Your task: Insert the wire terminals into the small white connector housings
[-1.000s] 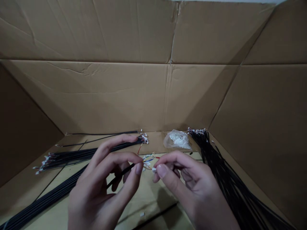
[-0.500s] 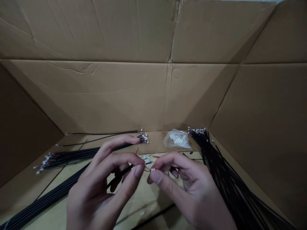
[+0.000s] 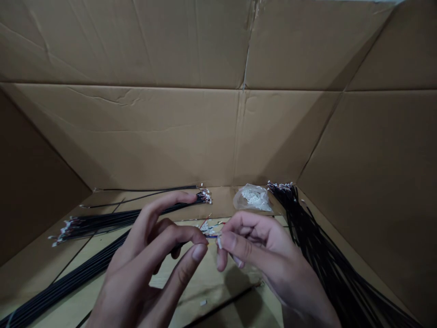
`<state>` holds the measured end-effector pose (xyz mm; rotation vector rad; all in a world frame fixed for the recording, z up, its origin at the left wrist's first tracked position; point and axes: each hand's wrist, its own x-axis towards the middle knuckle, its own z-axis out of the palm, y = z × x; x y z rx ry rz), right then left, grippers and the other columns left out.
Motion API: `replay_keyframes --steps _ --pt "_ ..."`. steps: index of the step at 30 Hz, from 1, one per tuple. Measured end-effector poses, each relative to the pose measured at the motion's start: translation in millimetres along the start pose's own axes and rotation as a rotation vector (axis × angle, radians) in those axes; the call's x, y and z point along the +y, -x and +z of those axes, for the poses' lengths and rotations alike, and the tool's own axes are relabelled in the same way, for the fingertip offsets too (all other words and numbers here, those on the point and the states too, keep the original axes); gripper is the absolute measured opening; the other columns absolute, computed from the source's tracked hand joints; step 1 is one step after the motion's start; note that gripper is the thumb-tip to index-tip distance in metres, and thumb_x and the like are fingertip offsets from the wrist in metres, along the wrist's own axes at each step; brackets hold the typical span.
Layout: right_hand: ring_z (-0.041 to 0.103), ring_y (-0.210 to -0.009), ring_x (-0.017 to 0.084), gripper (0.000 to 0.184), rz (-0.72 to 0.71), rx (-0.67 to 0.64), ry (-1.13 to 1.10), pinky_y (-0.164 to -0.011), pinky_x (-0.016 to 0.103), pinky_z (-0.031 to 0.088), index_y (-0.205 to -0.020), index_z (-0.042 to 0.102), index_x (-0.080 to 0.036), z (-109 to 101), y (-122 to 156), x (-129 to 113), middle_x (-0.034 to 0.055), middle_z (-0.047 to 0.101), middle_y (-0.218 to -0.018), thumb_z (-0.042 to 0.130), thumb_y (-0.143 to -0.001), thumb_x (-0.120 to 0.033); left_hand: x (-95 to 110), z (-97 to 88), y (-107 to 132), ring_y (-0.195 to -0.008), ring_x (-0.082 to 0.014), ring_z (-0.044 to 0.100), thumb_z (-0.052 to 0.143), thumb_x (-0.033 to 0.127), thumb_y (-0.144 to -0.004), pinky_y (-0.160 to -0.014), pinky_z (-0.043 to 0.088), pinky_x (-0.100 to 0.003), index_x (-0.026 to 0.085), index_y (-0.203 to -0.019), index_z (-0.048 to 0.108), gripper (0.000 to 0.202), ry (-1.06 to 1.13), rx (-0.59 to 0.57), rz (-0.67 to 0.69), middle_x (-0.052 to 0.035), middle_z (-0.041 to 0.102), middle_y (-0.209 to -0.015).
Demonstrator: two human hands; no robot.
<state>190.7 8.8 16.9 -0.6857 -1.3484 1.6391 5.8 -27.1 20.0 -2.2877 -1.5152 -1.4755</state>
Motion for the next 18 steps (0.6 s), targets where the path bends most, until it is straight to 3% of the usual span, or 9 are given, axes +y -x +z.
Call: replay_keyframes --steps 5,11,18 --pt "0.063 -0.068 0.012 0.015 -0.012 0.017 -0.078 -0.063 0.022 0.046 -0.08 0.071 -0.019 3.1 -2.2 2.3 -0.0001 0.072 -0.07 0.073 -0.094 -0.026 -4.1 3.4 -2.4 -0.099 -0.0146 0.07 0.059 0.03 -0.096 -0.075 0.056 -0.015 0.032 -0.086 0.071 0.016 -0.021 0.004 0.081 0.0003 0.065 -0.119" --pt "0.062 -0.065 0.011 0.017 -0.002 -0.029 -0.157 -0.061 0.02 0.045 -0.079 0.071 -0.017 -1.8 -7.0 10.7 0.0007 0.073 -0.069 0.077 -0.091 -0.027 -5.6 5.3 3.9 -0.115 -0.0166 0.061 0.054 0.031 -0.101 -0.081 0.054 -0.017 0.033 -0.091 0.066 0.015 0.01 -0.068 -0.002 0.0028 0.067 -0.12" --pt "0.059 -0.062 0.009 0.016 0.02 -0.082 -0.211 -0.062 0.019 0.044 -0.081 0.071 -0.017 -4.0 -12.4 12.9 0.0002 0.073 -0.069 0.077 -0.091 -0.027 -4.4 2.7 4.4 -0.117 -0.0121 0.059 0.051 0.029 -0.102 -0.08 0.05 -0.012 0.032 -0.091 0.062 0.016 -0.009 -0.066 0.022 0.0056 0.064 -0.124"
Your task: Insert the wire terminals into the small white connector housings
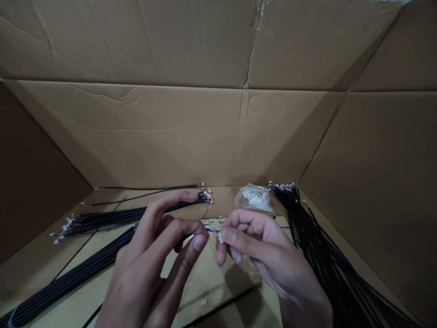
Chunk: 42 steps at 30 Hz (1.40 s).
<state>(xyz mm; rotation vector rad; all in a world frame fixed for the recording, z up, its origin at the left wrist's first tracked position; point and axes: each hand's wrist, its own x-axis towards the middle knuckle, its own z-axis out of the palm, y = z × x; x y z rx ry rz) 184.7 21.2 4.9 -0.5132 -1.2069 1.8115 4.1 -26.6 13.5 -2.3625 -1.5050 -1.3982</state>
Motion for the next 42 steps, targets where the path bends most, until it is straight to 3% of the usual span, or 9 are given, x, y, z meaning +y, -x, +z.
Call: replay_keyframes --steps 16,25,28,33,39,42 --pt "0.062 -0.067 0.01 0.015 -0.014 -0.023 0.099 -0.064 0.02 0.047 -0.084 0.069 -0.017 0.7 -0.4 -0.6 0.0011 0.074 -0.073 0.073 -0.094 -0.027 1.0 0.7 -2.5 -0.113 -0.0149 0.063 0.053 0.028 -0.101 -0.075 0.052 -0.017 0.032 -0.091 0.063 0.015 0.02 0.008 -0.02 0.0042 0.066 -0.12" --pt "0.065 -0.073 0.013 0.015 -0.016 0.121 0.267 -0.068 0.023 0.05 -0.082 0.068 -0.019 8.8 7.7 -3.3 0.0019 0.077 -0.078 0.072 -0.092 -0.029 -3.1 2.8 0.4 -0.115 -0.0103 0.062 0.052 0.031 -0.102 -0.071 0.049 -0.011 0.032 -0.089 0.061 0.015 0.008 -0.011 -0.026 0.0068 0.066 -0.118" --pt "0.064 -0.076 0.014 0.015 -0.022 0.18 0.348 -0.071 0.025 0.048 -0.079 0.069 -0.021 13.6 12.3 -5.4 0.0007 0.075 -0.08 0.07 -0.092 -0.029 -2.1 2.4 0.8 -0.107 -0.0079 0.066 0.051 0.031 -0.102 -0.069 0.049 -0.011 0.032 -0.091 0.061 0.015 -0.001 -0.014 -0.033 0.0068 0.063 -0.118" --pt "0.059 -0.073 0.017 0.02 -0.042 0.258 0.54 -0.067 0.03 0.041 -0.074 0.07 -0.022 19.3 15.8 -5.3 -0.0002 0.07 -0.076 0.065 -0.09 -0.032 0.0 2.1 -0.6 -0.113 -0.0094 0.065 0.05 0.031 -0.102 -0.072 0.051 -0.011 0.032 -0.091 0.061 0.016 -0.005 -0.031 -0.046 0.0057 0.065 -0.119" --pt "0.059 -0.076 0.019 0.021 -0.048 0.344 0.563 -0.072 0.034 0.039 -0.072 0.069 -0.024 21.4 17.1 2.1 -0.001 0.069 -0.076 0.067 -0.09 -0.035 1.6 4.4 -2.1 -0.104 -0.0124 0.07 0.051 0.03 -0.101 -0.066 0.054 -0.014 0.031 -0.092 0.063 0.015 -0.001 -0.02 -0.037 0.0017 0.064 -0.118" --pt "0.059 -0.077 0.02 0.021 -0.037 0.311 0.565 -0.072 0.034 0.038 -0.073 0.07 -0.025 19.7 15.8 0.4 -0.0002 0.07 -0.078 0.068 -0.091 -0.036 2.3 5.6 -3.1 -0.098 -0.0119 0.072 0.053 0.031 -0.101 -0.066 0.054 -0.014 0.03 -0.09 0.064 0.016 -0.005 -0.009 -0.03 0.0014 0.065 -0.116"
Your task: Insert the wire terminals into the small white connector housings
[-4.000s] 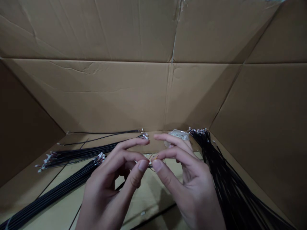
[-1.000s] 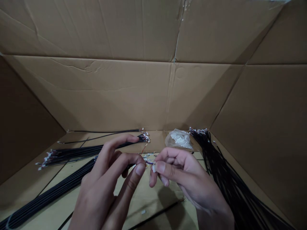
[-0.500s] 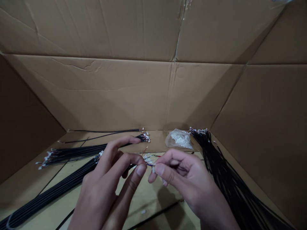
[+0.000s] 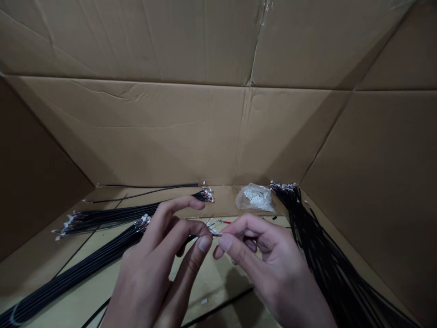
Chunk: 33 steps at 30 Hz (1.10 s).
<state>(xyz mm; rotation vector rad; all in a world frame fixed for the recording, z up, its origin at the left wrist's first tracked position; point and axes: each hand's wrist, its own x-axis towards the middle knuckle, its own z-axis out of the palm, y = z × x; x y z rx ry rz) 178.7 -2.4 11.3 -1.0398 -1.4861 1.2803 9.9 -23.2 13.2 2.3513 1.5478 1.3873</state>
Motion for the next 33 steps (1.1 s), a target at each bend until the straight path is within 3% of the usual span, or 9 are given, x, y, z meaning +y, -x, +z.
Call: replay_keyframes --steps 4,10,15,18,23,29,33 --pt "0.058 -0.072 0.017 0.022 -0.024 -0.078 -0.064 -0.067 0.032 0.04 -0.074 0.069 -0.023 -7.3 -4.1 -3.8 0.0002 0.069 -0.076 0.068 -0.092 -0.035 -1.8 -0.8 -0.1 -0.11 -0.0135 0.068 0.054 0.033 -0.1 -0.069 0.055 -0.012 0.031 -0.089 0.065 0.016 0.0 0.013 -0.003 0.0012 0.066 -0.113" --pt "0.06 -0.069 0.014 0.019 -0.009 -0.137 -0.137 -0.067 0.027 0.045 -0.076 0.07 -0.02 -18.5 -6.5 -3.5 0.0011 0.073 -0.073 0.072 -0.092 -0.032 -11.7 -5.6 3.4 -0.12 -0.0169 0.065 0.06 0.035 -0.097 -0.072 0.058 -0.017 0.034 -0.095 0.067 0.008 0.013 0.015 -0.025 0.0022 0.061 -0.132" --pt "0.059 -0.064 0.012 0.019 -0.007 -0.22 -0.26 -0.063 0.025 0.048 -0.078 0.067 -0.019 -18.3 -14.0 1.1 0.002 0.073 -0.072 0.074 -0.091 -0.032 -14.2 -7.8 1.0 -0.114 -0.0164 0.067 0.062 0.032 -0.096 -0.07 0.057 -0.017 0.033 -0.088 0.065 0.009 0.099 0.048 -0.058 0.0024 0.067 -0.116" --pt "0.061 -0.066 0.012 0.017 -0.051 -0.191 -0.257 -0.066 0.025 0.049 -0.082 0.067 -0.02 -16.0 -15.5 2.0 0.0014 0.074 -0.074 0.073 -0.092 -0.032 -11.9 -9.1 -2.2 -0.106 -0.0132 0.068 0.061 0.029 -0.096 -0.065 0.055 -0.014 0.034 -0.084 0.066 0.013 0.081 0.07 -0.002 0.0035 0.066 -0.111" --pt "0.063 -0.071 0.014 0.016 -0.105 -0.113 -0.175 -0.07 0.027 0.048 -0.083 0.067 -0.022 -13.8 -11.9 0.4 0.0004 0.074 -0.076 0.07 -0.094 -0.033 -9.1 -9.0 -5.5 -0.104 -0.0134 0.068 0.06 0.028 -0.096 -0.072 0.056 -0.016 0.036 -0.086 0.069 0.016 0.062 0.112 0.019 0.0035 0.068 -0.107" --pt "0.062 -0.073 0.016 0.017 -0.055 -0.164 -0.179 -0.071 0.03 0.046 -0.086 0.067 -0.022 -14.5 -7.3 -2.5 0.001 0.074 -0.078 0.069 -0.095 -0.036 -14.3 -5.5 1.9 -0.102 -0.015 0.066 0.06 0.026 -0.096 -0.076 0.057 -0.021 0.037 -0.094 0.067 0.013 0.109 0.095 -0.009 0.0034 0.065 -0.106" --pt "0.059 -0.083 0.018 0.015 -0.069 -0.058 -0.108 -0.076 0.031 0.044 -0.095 0.072 -0.026 -13.3 -2.1 -2.0 0.0005 0.07 -0.088 0.072 -0.093 -0.041 -17.2 -5.0 5.4 -0.094 -0.0149 0.065 0.061 0.022 -0.096 -0.072 0.056 -0.022 0.036 -0.096 0.065 0.014 0.172 0.085 -0.018 0.0028 0.062 -0.099"
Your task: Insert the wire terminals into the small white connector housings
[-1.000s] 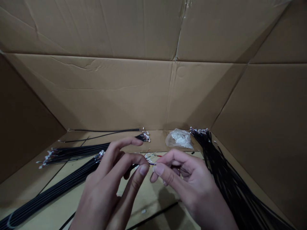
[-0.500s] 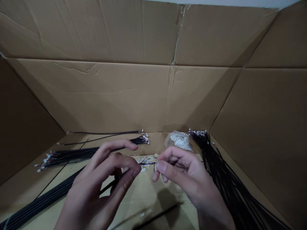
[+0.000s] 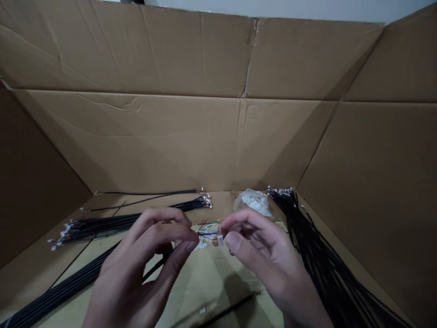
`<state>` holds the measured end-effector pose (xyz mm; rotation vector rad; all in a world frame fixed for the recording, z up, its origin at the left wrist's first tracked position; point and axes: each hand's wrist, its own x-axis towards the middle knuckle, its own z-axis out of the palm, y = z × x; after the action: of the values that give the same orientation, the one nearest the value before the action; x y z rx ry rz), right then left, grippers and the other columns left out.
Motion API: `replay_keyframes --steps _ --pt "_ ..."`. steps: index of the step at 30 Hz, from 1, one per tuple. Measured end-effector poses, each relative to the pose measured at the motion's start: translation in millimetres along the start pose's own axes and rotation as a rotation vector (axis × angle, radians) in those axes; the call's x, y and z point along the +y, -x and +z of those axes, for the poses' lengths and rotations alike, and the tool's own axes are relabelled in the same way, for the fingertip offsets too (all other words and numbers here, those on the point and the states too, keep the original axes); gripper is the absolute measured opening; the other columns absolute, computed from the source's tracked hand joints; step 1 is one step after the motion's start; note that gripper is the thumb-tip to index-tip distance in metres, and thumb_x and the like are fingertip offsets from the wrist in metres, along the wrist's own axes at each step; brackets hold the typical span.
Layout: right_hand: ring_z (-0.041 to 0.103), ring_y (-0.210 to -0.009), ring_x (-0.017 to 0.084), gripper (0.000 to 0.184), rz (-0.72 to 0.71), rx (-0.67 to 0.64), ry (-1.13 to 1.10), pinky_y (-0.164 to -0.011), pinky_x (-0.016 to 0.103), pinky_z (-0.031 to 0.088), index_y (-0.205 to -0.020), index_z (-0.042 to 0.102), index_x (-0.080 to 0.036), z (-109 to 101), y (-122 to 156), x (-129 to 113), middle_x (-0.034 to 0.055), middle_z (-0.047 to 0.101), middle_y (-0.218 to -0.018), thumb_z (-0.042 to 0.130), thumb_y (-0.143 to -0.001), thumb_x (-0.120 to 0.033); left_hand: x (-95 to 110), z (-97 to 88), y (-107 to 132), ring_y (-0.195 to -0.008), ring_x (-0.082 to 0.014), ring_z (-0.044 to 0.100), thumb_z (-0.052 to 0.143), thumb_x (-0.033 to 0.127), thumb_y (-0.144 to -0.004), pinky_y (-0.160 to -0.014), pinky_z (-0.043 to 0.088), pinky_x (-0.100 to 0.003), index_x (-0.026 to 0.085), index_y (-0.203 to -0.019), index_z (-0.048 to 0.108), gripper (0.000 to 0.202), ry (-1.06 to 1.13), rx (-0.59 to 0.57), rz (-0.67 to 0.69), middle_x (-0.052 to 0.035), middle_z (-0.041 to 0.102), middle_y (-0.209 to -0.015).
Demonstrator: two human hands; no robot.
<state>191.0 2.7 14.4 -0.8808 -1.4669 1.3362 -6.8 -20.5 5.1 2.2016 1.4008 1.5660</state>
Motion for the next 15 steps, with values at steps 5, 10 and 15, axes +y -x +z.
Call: replay_keyframes --steps 5,10,15 --pt "0.06 -0.085 0.02 0.011 -0.055 0.034 0.09 -0.078 0.033 0.044 -0.089 0.074 -0.027 2.9 1.9 2.9 -0.0003 0.068 -0.085 0.073 -0.092 -0.038 0.8 -0.3 -2.5 -0.097 -0.0149 0.064 0.059 0.02 -0.096 -0.07 0.056 -0.019 0.037 -0.096 0.065 0.017 0.005 -0.001 0.01 0.003 0.062 -0.1" --pt "0.061 -0.08 0.019 0.012 -0.048 -0.039 0.195 -0.074 0.031 0.046 -0.079 0.07 -0.024 1.8 1.7 -0.9 -0.0015 0.068 -0.078 0.07 -0.091 -0.029 2.2 1.9 -4.9 -0.097 -0.0153 0.064 0.059 0.021 -0.096 -0.068 0.057 -0.017 0.036 -0.095 0.065 0.016 0.027 0.01 0.011 0.0024 0.062 -0.097" --pt "0.062 -0.086 0.021 0.009 -0.034 -0.091 0.27 -0.082 0.034 0.048 -0.083 0.071 -0.026 -0.1 2.7 -1.6 -0.0008 0.07 -0.083 0.071 -0.09 -0.031 3.6 0.9 -3.6 -0.089 -0.0149 0.065 0.062 0.018 -0.094 -0.06 0.056 -0.015 0.034 -0.094 0.064 0.016 0.095 -0.005 -0.025 0.0027 0.063 -0.092"
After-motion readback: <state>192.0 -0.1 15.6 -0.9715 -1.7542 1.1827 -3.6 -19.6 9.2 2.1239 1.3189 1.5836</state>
